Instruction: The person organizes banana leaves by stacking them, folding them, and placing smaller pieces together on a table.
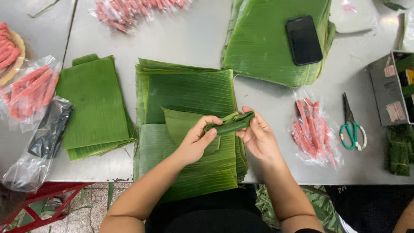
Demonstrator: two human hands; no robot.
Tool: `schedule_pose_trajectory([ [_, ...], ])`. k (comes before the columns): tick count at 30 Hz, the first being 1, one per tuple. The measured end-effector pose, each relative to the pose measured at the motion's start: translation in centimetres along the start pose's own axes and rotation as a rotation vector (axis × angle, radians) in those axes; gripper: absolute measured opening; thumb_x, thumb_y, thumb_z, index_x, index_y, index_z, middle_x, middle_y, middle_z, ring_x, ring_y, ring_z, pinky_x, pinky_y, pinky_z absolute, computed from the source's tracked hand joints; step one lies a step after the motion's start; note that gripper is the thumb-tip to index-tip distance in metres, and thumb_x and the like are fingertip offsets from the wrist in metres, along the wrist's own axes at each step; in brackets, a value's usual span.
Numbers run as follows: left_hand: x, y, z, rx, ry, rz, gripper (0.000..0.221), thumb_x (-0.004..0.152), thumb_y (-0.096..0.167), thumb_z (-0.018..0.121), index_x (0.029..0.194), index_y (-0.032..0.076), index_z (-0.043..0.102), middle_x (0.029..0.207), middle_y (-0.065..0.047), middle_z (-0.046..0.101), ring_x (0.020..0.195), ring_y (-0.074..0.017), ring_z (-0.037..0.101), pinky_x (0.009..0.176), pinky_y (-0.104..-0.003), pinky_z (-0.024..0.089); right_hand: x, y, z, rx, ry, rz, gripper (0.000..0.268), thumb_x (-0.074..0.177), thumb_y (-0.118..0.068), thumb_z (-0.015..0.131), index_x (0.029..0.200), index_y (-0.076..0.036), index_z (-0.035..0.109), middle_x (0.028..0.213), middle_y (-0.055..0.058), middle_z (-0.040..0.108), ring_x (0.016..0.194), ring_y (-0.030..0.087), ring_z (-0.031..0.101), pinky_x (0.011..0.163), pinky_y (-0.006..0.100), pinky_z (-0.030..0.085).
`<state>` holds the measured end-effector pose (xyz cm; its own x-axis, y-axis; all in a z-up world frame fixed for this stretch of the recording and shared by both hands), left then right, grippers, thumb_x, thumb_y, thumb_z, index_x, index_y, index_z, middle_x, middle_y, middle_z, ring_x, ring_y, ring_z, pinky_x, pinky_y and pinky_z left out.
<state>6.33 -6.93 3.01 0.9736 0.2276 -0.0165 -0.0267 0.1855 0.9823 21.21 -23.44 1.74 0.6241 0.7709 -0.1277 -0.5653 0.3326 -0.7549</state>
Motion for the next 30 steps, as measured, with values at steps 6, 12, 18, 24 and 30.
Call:
schedule_pose_trajectory([
  [6,-0.2,4.7,-2.1,1.080,0.076,0.166,0.076,0.092,0.037,0.071,0.154,0.010,0.037,0.145,-0.019,0.056,0.129,-0.0408,0.057,0.109,-0.048,0.044,-2.6,-10.7,-10.5,-0.752,0.586,-0.458,0.035,0.105,-0.013,0.065,0.139,-0.005,0.063,0.127,0.009,0.067,0.112,0.020,0.062,0.096,0.037,0.051],
  [12,-0.3,4.5,-5.3,1.608,0.047,-0.417,0.127,0.055,0.057,0.090,0.160,0.021,0.029,0.149,-0.018,0.047,0.129,-0.0394,0.052,0.098,-0.055,0.045,-8.3,-26.9,-25.7,-2.182,1.050,-0.979,0.032,0.112,0.001,0.060,0.144,0.004,0.063,0.144,0.024,0.064,0.137,0.039,0.056,0.117,0.050,0.047],
  [18,0.1,2.1,-5.7,1.555,-0.125,-0.312,0.070,0.070,0.048,0.086,0.125,0.016,0.055,0.098,-0.005,0.069,0.098,-0.0281,0.068,0.084,-0.044,0.051,-6.9,-31.9,-37.3,-2.148,1.282,-0.265,0.035,0.116,-0.018,0.061,0.148,-0.001,0.061,0.138,0.026,0.063,0.120,0.046,0.059,0.094,0.055,0.049],
  [24,2.1,4.4,-5.1,1.614,0.000,0.095,0.025,0.081,0.033,0.081,0.095,0.018,0.067,0.088,-0.002,0.069,0.089,-0.0268,0.066,0.079,-0.043,0.047,-4.7,-33.2,-36.3,-2.496,1.221,-0.121,0.051,0.097,-0.031,0.075,0.137,-0.001,0.064,0.123,0.027,0.069,0.107,0.046,0.065,0.086,0.059,0.053],
  [30,3.5,8.8,-5.0,1.772,0.371,0.608,0.036,0.080,0.014,0.073,0.116,0.017,0.073,0.115,-0.003,0.073,0.095,-0.0232,0.060,0.091,-0.039,0.046,0.9,-23.1,-19.8,-1.934,0.505,-0.561,0.027,0.106,-0.016,0.075,0.130,-0.003,0.071,0.130,0.021,0.070,0.123,0.037,0.066,0.113,0.046,0.050],
])
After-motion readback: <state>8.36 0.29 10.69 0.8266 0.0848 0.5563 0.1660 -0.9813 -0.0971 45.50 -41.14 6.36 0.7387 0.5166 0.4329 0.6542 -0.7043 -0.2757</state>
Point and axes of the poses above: each hand's wrist, its own x-axis towards the middle knuckle, its own z-axis out of the palm, y = z × x, the point moved 3 cm from there along x, towards the middle knuckle
